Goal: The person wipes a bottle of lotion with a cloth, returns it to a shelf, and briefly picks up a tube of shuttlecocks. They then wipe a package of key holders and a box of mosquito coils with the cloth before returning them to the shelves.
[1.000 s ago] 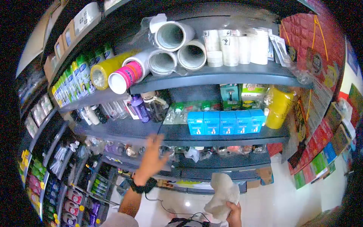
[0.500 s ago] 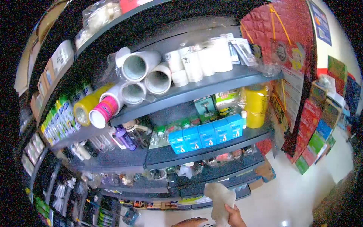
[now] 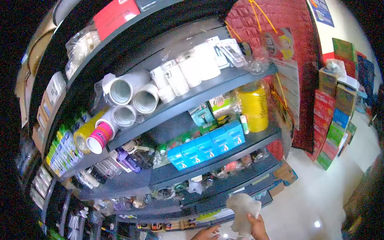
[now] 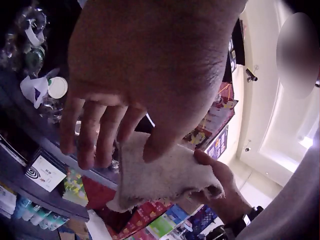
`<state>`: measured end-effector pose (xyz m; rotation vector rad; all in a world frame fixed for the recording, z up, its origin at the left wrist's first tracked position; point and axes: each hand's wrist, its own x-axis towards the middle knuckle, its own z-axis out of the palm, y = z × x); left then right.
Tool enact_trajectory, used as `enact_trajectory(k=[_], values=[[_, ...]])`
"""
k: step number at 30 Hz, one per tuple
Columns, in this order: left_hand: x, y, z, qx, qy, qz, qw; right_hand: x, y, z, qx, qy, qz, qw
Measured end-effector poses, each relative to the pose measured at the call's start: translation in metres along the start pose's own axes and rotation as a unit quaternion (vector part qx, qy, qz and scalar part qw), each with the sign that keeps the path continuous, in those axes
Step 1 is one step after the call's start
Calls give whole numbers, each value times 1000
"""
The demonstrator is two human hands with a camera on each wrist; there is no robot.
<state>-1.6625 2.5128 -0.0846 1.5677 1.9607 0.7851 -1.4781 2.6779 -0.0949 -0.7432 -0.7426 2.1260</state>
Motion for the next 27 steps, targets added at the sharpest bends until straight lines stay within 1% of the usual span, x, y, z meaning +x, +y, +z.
enact_trajectory(k=[2, 5, 8, 11, 12, 14, 15, 18, 20, 23, 26, 27], values=[[7, 19, -6, -13, -51, -12, 999, -1, -4, -6, 7, 6, -7, 1000], [17, 34, -8, 5, -72, 72, 995, -8, -10, -15, -3, 21, -15, 1000], [23, 47, -8, 19, -109, 94, 989, -17, -17, -19, -22, 48, -14, 999], [38, 33, 5, 3, -193, 27, 981, -22, -24, -23, -34, 78, -18, 996], [39, 32, 7, 3, -179, 49, 983, -21, -22, -28, -42, 81, -24, 995], [42, 45, 2, 13, -171, 67, 983, -26, -33, -25, -71, 78, -48, 993], [41, 46, 3, 16, -167, 80, 983, -28, -36, -27, -89, 85, -36, 992], [42, 37, 10, 4, -172, 89, 981, -29, -43, -29, -123, 102, -10, 987], [42, 36, 10, 3, -180, 67, 981, -30, -49, -22, -122, 109, -1, 986], [41, 40, 3, -11, -173, 43, 984, -24, -53, -12, -132, 77, 21, 988], [43, 38, 0, -27, -150, 33, 988, -29, -73, 12, -293, 48, 115, 948], [43, 35, 1, -31, -141, 33, 989, -25, -70, 10, -302, -11, 110, 947]])
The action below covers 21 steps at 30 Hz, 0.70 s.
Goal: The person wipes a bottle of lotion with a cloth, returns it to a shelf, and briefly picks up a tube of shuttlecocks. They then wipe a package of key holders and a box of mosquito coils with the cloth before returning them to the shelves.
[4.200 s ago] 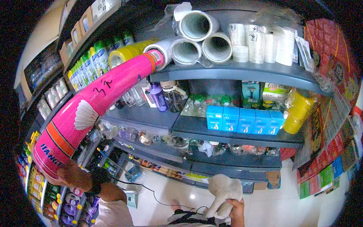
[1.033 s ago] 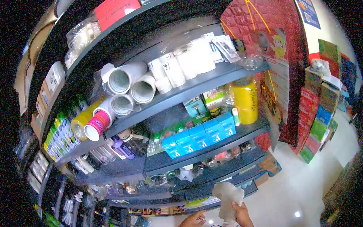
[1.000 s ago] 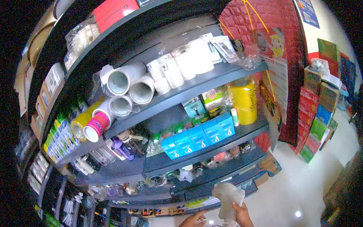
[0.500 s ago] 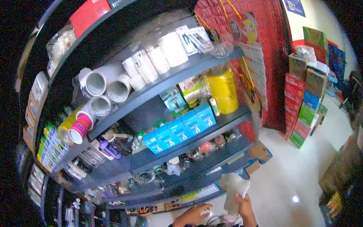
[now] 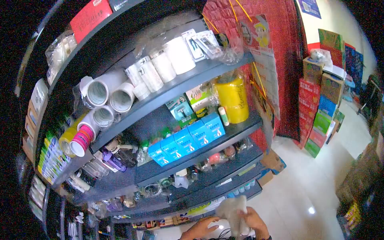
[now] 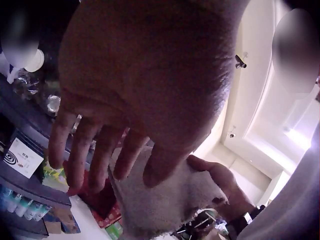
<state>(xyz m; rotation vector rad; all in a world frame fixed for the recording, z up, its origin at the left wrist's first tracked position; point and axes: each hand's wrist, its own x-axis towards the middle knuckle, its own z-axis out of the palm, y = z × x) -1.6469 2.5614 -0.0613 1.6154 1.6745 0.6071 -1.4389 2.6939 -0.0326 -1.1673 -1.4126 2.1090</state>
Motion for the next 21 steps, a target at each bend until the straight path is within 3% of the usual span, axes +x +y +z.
enact_trajectory(k=[1, 4, 6, 7, 9, 11, 14, 17, 20, 21], values=[[2, -1, 0, 10, 0, -9, 1000, 5, 10, 0, -16, -53, -22, 998], [6, 23, -7, -46, 114, 87, 989, 10, 22, 4, -95, -148, -61, 982], [10, 35, -8, -159, 124, 57, 978, 7, 17, 4, -110, -206, -42, 971], [11, 37, -10, -186, 131, 58, 972, 15, 26, 0, -121, -244, -109, 956], [17, -49, 25, -222, 141, 39, 964, 16, 33, -5, -61, -245, -67, 965], [17, -38, 17, -313, 143, 1, 939, 25, 49, -10, 7, -246, -55, 968], [13, -19, 4, -467, 140, -54, 871, 6, 16, 3, 199, -241, -41, 949], [10, -18, -7, -569, 142, -86, 805, 17, 18, 22, 253, -189, -51, 947], [11, -22, -16, -627, 144, -97, 760, 20, -17, 56, 198, -122, -25, 972], [12, -26, -19, -641, 144, -96, 748, 28, -18, 66, 176, -108, -57, 977]])
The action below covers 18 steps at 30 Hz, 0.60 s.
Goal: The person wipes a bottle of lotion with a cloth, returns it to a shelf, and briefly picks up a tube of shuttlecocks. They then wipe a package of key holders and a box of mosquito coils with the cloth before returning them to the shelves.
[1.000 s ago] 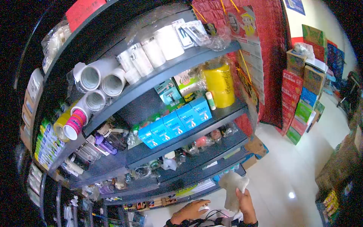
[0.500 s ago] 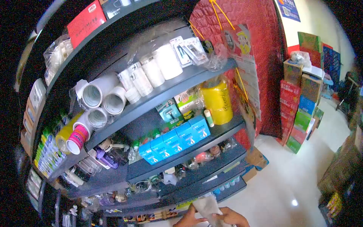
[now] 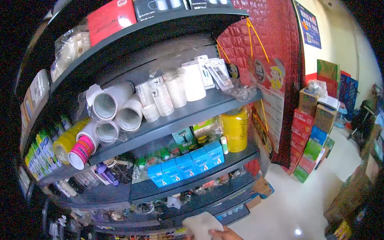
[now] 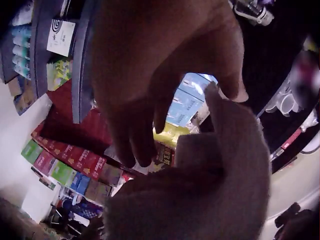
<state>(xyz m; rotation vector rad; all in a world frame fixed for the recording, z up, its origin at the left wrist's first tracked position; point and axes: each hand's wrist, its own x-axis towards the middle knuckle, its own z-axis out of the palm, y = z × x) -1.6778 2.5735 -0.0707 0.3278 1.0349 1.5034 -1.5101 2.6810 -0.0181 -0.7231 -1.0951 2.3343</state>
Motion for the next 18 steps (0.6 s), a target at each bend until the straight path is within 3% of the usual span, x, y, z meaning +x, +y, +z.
enact_trajectory(k=[3, 4, 6, 8, 10, 12, 14, 15, 16, 17, 18], values=[[2, 14, -10, -34, 2, 6, 999, 30, 9, -7, -141, 31, 15, 989], [3, 21, -14, -46, 0, 8, 999, 30, -14, 0, -280, 34, -3, 959], [2, 35, -23, -74, -2, 10, 997, 31, -46, 10, -494, 170, -190, 831], [1, 48, -31, -95, -4, 6, 995, 26, -107, 31, -426, 182, -203, 863], [0, 55, -39, -113, -4, -6, 994, 22, -172, 56, -410, 134, -306, 849], [-1, 60, -47, -126, -6, -25, 992, 22, -230, 88, -445, 137, -404, 787], [-3, 62, -53, -141, -6, -52, 989, 33, -292, 109, -542, 179, -447, 689], [-4, 65, -56, -146, -5, -67, 987, 40, -319, 122, -530, 210, -453, 686], [-5, 66, -58, -155, -4, -86, 984, 48, -352, 135, -575, 226, -493, 613], [-7, 68, -60, -163, -1, -103, 981, 59, -382, 143, -575, 238, -513, 591], [-9, 73, -60, -170, 5, -116, 979, 69, -411, 151, -604, 296, -506, 540]])
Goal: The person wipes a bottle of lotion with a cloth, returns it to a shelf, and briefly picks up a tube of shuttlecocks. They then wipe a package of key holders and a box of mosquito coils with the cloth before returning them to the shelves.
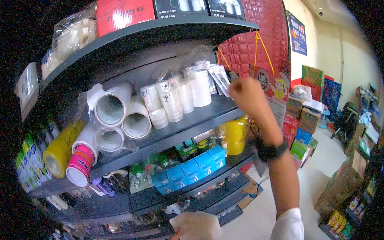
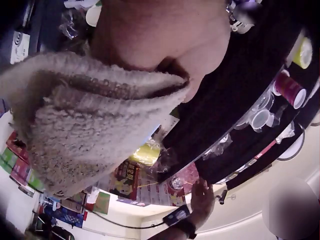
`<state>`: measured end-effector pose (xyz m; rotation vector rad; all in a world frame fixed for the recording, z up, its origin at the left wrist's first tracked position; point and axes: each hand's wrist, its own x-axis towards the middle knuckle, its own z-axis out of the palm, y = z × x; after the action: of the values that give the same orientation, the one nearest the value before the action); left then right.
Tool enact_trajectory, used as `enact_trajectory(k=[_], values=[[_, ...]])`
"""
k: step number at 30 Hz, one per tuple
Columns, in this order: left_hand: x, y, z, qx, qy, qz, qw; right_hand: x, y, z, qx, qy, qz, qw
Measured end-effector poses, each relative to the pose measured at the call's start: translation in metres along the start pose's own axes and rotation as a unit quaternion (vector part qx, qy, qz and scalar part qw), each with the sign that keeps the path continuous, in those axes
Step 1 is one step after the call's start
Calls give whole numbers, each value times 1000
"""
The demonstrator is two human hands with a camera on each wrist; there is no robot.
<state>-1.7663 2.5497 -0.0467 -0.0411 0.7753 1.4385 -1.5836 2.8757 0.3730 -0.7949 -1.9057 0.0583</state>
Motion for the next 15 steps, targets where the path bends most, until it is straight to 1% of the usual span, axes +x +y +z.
enact_trajectory(k=[1, 3, 5, 7, 8, 9, 10, 11, 12, 15], values=[[-4, 2, -1, -12, 7, -10, 1000, 39, 28, 9, -46, -21, 10, 999], [-12, 6, -6, -21, 26, 7, 999, 94, 46, 21, -175, -9, 52, 983], [-11, 5, -26, -23, 42, 59, 997, 142, 91, 42, -265, -30, -13, 964], [-1, -2, -54, -25, 50, 113, 992, 179, 125, 70, -301, -90, -22, 949], [4, -8, -63, -28, 55, 139, 988, 190, 133, 76, -319, -120, -27, 940], [8, -14, -64, -33, 62, 165, 984, 190, 128, 77, -306, -141, -11, 941], [-13, -7, -20, -33, 125, 169, 977, 184, 114, 77, -292, -160, 5, 943], [-10, -7, -18, -43, 116, 182, 976, 175, 97, 75, -277, -177, 21, 944], [-6, -7, -18, -52, 105, 196, 974, 160, 82, 70, -225, -163, 74, 958], [-4, -14, -26, -82, 79, 231, 966, 177, 123, 114, -189, -236, 86, 949]])
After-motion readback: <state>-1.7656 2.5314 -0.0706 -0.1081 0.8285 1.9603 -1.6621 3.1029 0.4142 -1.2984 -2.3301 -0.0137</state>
